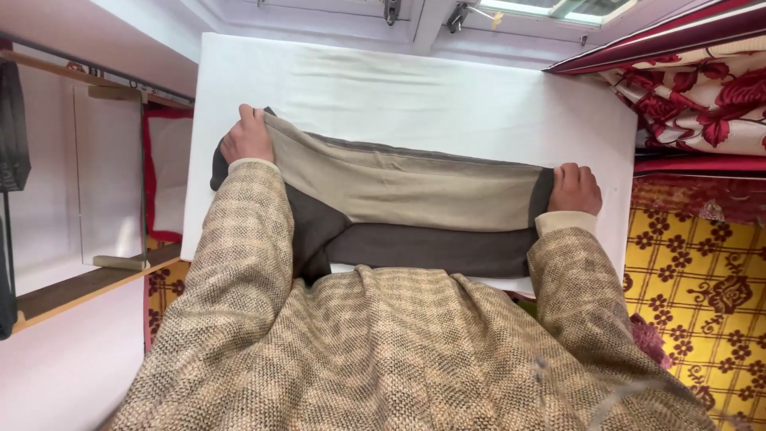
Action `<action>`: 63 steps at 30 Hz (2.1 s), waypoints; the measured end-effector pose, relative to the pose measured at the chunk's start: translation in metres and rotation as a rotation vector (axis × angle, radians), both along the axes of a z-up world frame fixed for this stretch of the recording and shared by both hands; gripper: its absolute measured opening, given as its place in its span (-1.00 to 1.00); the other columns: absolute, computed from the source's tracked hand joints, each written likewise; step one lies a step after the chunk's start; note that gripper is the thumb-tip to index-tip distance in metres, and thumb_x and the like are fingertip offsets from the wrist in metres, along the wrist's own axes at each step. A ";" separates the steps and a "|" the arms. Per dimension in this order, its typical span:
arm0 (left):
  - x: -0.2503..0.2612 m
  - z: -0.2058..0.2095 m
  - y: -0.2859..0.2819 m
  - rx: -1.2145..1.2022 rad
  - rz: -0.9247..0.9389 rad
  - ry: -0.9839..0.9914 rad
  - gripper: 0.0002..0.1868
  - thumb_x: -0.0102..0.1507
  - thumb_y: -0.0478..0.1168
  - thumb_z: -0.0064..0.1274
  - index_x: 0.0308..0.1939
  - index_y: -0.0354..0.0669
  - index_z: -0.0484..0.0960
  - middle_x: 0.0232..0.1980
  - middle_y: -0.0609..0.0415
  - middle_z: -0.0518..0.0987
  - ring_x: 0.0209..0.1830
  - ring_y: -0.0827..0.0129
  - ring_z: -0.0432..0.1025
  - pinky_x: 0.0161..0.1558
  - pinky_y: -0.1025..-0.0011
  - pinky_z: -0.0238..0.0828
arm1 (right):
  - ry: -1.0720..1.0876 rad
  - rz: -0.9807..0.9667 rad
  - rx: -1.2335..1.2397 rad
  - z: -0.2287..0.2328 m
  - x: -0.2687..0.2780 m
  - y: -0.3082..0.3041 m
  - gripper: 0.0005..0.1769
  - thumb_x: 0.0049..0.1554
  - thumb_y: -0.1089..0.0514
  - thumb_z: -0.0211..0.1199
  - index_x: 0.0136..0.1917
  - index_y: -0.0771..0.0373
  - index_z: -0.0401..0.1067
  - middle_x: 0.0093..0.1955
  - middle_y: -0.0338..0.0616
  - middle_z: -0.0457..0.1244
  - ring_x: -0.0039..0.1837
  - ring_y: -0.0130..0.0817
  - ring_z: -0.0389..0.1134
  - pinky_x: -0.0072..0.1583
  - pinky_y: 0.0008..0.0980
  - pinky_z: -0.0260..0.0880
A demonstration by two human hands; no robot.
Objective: Folding a beige and brown sweater on a flat surface and then placing it on a nearby shelf.
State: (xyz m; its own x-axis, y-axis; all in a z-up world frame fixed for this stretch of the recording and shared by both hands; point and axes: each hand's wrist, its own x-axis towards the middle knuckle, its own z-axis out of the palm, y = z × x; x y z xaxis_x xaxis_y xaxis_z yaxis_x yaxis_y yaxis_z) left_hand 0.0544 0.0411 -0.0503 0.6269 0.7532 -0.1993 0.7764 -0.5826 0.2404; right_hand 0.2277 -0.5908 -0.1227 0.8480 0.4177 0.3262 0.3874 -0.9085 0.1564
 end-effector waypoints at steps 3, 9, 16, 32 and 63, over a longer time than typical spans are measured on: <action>-0.005 -0.021 0.003 0.143 -0.048 -0.024 -0.66 0.52 0.12 -0.45 -0.07 0.03 0.32 -0.21 -0.06 0.67 -0.22 -0.10 0.61 -0.04 -0.06 0.49 | -0.032 -0.032 0.003 0.002 0.000 0.003 -0.73 0.49 -0.17 0.07 0.01 -0.04 0.33 -0.12 -0.35 0.15 -0.06 -0.34 0.37 -0.04 -0.37 0.48; -0.026 -0.059 0.012 0.559 0.011 -0.239 -0.75 0.43 0.11 -0.13 -0.09 0.08 0.36 -0.33 0.10 0.55 -0.45 0.08 0.60 -0.31 0.07 0.56 | -0.012 -0.053 -0.010 0.001 0.002 0.001 -0.76 0.49 -0.10 0.07 0.00 -0.02 0.30 -0.11 -0.33 0.13 -0.09 -0.31 0.36 -0.08 -0.31 0.46; -0.008 0.001 -0.030 0.599 -0.256 -0.370 -0.62 0.24 -0.15 0.27 0.00 -0.02 0.39 -0.12 0.14 0.33 -0.12 0.18 0.41 -0.16 0.18 0.47 | -0.034 0.014 0.086 0.068 -0.018 0.092 -0.51 0.14 0.02 0.42 0.30 0.13 0.43 0.25 -0.13 0.26 0.36 -0.11 0.28 0.17 -0.11 0.39; -0.045 -0.002 -0.045 0.051 -0.591 0.117 -0.23 0.46 0.37 -0.53 0.66 0.16 -0.06 0.72 0.11 -0.08 0.72 0.27 -0.28 0.62 0.02 -0.58 | 0.646 0.149 0.016 0.068 -0.062 0.138 -0.14 0.29 -0.54 -0.30 0.71 -0.19 -0.14 0.75 -0.25 -0.19 0.73 -0.15 -0.27 0.65 0.13 -0.48; -0.396 -0.190 -0.125 -1.349 1.767 -0.853 -0.20 0.39 0.09 0.04 0.60 0.22 -0.03 0.48 0.18 0.15 0.11 0.07 0.31 0.20 -0.28 0.28 | 0.500 0.201 0.131 0.055 -0.101 0.083 -0.24 0.35 -0.43 -0.18 0.66 -0.09 0.07 0.69 -0.08 -0.05 0.69 -0.01 -0.12 0.59 0.26 -0.26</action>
